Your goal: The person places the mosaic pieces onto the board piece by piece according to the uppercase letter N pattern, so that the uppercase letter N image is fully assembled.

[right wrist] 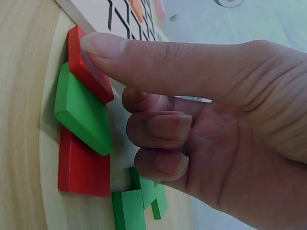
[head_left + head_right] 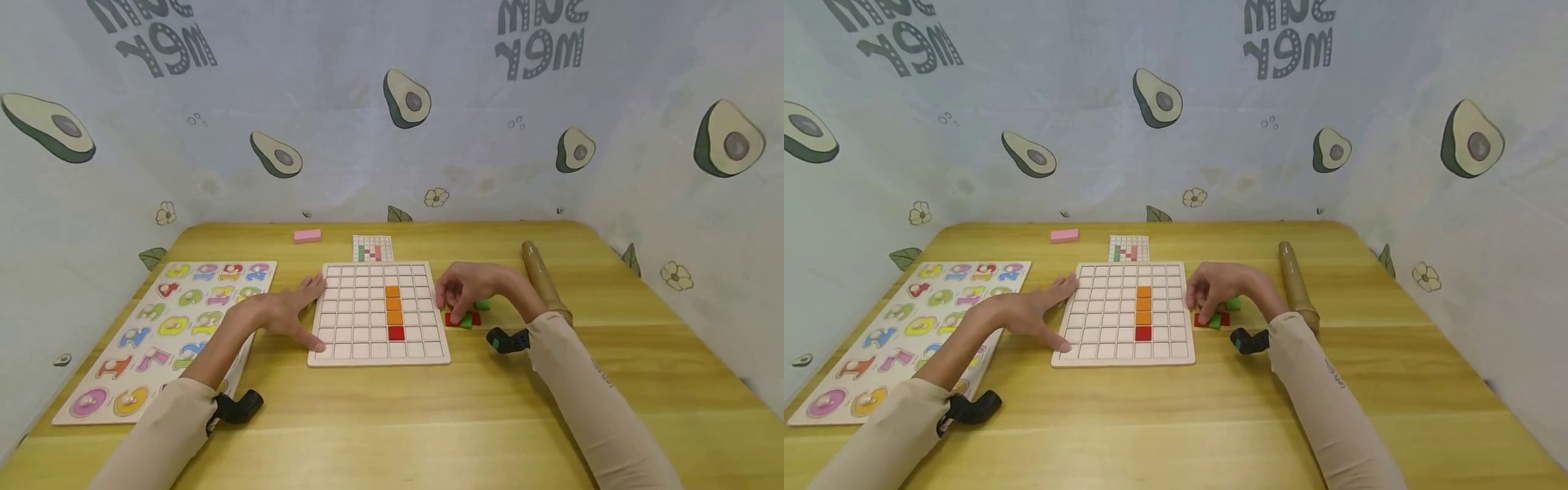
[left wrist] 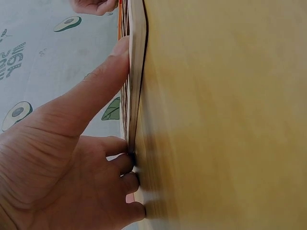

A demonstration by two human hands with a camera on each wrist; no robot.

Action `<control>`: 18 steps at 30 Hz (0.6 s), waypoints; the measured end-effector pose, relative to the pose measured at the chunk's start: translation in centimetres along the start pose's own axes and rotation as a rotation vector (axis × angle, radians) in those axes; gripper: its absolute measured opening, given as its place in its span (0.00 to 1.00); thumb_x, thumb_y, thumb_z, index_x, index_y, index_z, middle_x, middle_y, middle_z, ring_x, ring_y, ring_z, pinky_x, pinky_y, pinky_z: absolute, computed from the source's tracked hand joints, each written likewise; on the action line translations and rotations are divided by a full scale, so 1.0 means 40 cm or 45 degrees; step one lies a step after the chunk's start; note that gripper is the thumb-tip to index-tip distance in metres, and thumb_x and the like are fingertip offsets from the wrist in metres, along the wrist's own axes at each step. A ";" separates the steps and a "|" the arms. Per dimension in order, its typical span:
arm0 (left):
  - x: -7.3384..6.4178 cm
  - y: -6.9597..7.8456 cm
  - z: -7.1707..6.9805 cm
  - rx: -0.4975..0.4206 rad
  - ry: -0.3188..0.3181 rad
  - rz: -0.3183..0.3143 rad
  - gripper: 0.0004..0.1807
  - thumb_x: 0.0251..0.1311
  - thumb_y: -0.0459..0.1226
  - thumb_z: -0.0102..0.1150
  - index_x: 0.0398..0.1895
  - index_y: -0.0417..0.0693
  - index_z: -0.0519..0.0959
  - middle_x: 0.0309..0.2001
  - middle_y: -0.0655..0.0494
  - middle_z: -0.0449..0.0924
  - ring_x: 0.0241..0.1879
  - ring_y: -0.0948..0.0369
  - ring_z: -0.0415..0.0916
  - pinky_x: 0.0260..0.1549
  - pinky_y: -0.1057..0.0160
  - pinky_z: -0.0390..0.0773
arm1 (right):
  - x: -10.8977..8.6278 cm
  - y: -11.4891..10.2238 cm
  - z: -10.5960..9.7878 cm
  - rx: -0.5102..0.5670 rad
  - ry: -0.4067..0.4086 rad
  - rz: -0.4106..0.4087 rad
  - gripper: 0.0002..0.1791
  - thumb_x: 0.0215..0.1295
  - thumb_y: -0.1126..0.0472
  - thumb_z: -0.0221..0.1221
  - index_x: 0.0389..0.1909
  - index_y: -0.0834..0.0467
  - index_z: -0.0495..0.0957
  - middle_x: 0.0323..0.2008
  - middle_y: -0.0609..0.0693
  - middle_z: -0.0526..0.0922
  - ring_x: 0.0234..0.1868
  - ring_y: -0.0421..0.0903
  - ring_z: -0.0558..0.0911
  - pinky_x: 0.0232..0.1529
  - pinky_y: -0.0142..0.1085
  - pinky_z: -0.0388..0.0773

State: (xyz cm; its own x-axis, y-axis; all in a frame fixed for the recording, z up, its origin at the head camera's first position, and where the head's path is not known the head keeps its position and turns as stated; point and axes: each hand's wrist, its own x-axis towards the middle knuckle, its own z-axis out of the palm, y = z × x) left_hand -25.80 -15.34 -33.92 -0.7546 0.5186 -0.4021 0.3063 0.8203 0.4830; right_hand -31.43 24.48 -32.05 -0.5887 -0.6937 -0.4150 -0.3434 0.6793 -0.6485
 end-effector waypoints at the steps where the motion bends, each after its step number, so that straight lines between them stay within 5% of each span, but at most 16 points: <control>1: 0.000 0.000 0.000 -0.003 0.002 0.004 0.73 0.60 0.59 0.78 0.90 0.45 0.34 0.88 0.45 0.20 0.85 0.34 0.24 0.78 0.26 0.38 | 0.000 0.000 0.000 0.000 0.002 0.005 0.12 0.61 0.69 0.77 0.41 0.65 0.84 0.27 0.48 0.78 0.29 0.42 0.74 0.33 0.31 0.73; 18: -0.006 -0.003 0.003 0.004 0.010 -0.004 0.73 0.60 0.61 0.77 0.90 0.46 0.34 0.88 0.47 0.21 0.86 0.41 0.24 0.79 0.28 0.40 | 0.002 -0.001 0.009 -0.124 0.040 0.106 0.08 0.63 0.64 0.78 0.35 0.62 0.88 0.27 0.46 0.82 0.28 0.40 0.74 0.33 0.33 0.72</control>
State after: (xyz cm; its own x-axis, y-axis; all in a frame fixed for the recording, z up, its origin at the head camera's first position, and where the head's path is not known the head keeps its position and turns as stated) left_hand -25.58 -15.56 -33.98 -0.7602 0.5138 -0.3976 0.3055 0.8228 0.4792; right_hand -31.20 24.29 -32.28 -0.6404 -0.6271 -0.4435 -0.3611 0.7555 -0.5467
